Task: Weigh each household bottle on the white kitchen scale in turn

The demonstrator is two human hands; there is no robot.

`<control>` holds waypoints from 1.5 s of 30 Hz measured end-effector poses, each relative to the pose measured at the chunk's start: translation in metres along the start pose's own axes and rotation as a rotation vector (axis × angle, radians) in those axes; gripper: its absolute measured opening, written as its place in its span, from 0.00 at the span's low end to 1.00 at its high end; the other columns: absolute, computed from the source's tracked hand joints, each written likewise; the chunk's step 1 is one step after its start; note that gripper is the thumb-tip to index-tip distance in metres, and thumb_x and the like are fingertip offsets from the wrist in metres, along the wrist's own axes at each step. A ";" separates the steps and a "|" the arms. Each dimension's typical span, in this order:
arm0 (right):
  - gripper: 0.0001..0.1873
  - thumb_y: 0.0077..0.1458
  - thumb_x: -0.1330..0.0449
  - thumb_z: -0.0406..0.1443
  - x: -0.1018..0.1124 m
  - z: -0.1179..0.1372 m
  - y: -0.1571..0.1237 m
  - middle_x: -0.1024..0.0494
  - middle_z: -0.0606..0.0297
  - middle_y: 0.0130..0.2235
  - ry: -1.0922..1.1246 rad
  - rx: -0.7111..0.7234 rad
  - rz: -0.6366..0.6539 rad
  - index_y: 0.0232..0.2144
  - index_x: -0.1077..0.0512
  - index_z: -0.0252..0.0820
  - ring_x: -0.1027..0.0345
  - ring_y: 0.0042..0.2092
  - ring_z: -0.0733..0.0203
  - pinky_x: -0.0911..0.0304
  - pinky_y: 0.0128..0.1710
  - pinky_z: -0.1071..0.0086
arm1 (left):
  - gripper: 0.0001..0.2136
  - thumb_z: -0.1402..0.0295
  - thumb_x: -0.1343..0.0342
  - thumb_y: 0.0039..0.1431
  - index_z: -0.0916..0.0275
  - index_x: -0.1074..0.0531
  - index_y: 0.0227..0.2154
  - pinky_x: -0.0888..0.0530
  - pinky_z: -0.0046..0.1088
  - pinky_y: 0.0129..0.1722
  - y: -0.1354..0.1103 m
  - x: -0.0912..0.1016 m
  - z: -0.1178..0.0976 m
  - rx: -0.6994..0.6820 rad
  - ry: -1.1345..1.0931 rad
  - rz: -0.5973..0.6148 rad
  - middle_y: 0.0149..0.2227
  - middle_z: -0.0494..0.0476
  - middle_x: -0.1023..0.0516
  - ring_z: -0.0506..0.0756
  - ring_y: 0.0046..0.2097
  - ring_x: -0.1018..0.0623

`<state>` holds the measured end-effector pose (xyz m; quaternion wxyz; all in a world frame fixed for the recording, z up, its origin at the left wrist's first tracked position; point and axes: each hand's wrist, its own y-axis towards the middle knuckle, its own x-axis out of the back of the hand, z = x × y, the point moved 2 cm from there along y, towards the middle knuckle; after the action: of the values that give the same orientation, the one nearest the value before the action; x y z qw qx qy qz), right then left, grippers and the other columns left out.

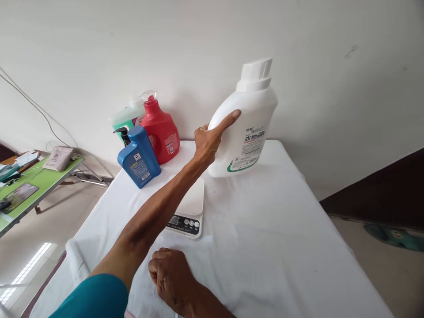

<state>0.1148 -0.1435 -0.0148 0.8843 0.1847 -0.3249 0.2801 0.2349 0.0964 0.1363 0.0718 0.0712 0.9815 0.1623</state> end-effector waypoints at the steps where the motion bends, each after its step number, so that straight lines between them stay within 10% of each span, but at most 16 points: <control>1: 0.15 0.37 0.42 0.25 0.000 0.000 0.000 0.39 0.71 0.22 0.001 -0.005 -0.001 0.18 0.47 0.41 0.49 0.26 0.66 0.56 0.25 0.69 | 0.28 0.43 0.32 0.49 0.61 0.38 0.22 0.23 0.41 0.31 -0.006 0.005 -0.010 0.036 0.014 -0.012 0.26 0.55 0.31 0.64 0.38 0.19; 10: 0.16 0.34 0.43 0.23 -0.004 0.000 0.001 0.36 0.71 0.21 -0.016 -0.046 -0.034 0.16 0.49 0.41 0.46 0.26 0.67 0.57 0.25 0.71 | 0.33 0.42 0.29 0.44 0.58 0.47 0.20 0.45 0.25 0.19 -0.045 0.079 -0.084 -0.050 -0.069 -0.026 0.20 0.45 0.52 0.43 0.21 0.45; 20: 0.16 0.34 0.46 0.22 0.003 0.001 -0.003 0.40 0.71 0.21 0.027 -0.019 -0.098 0.18 0.50 0.41 0.48 0.26 0.67 0.58 0.26 0.71 | 0.31 0.44 0.28 0.43 0.59 0.43 0.16 0.39 0.28 0.17 -0.084 0.155 -0.078 0.024 -0.012 -0.144 0.16 0.45 0.49 0.46 0.20 0.39; 35: 0.14 0.33 0.48 0.23 0.000 -0.002 -0.007 0.43 0.71 0.21 0.112 0.065 -0.239 0.19 0.49 0.41 0.50 0.25 0.67 0.60 0.26 0.71 | 0.31 0.43 0.28 0.41 0.60 0.41 0.17 0.44 0.27 0.17 -0.092 0.166 -0.067 -0.002 0.016 -0.105 0.17 0.46 0.48 0.44 0.19 0.44; 45: 0.13 0.36 0.50 0.22 0.004 0.000 -0.007 0.43 0.71 0.21 0.185 0.132 -0.310 0.20 0.49 0.41 0.50 0.25 0.68 0.58 0.26 0.73 | 0.28 0.42 0.43 0.61 0.61 0.35 0.19 0.34 0.31 0.27 -0.100 0.175 -0.070 -0.094 0.243 0.068 0.22 0.52 0.33 0.51 0.27 0.31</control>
<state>0.1218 -0.1473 -0.0133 0.9289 0.2635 -0.1907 0.1771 0.0407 0.0093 0.1486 -0.0499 0.0807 0.9713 0.2179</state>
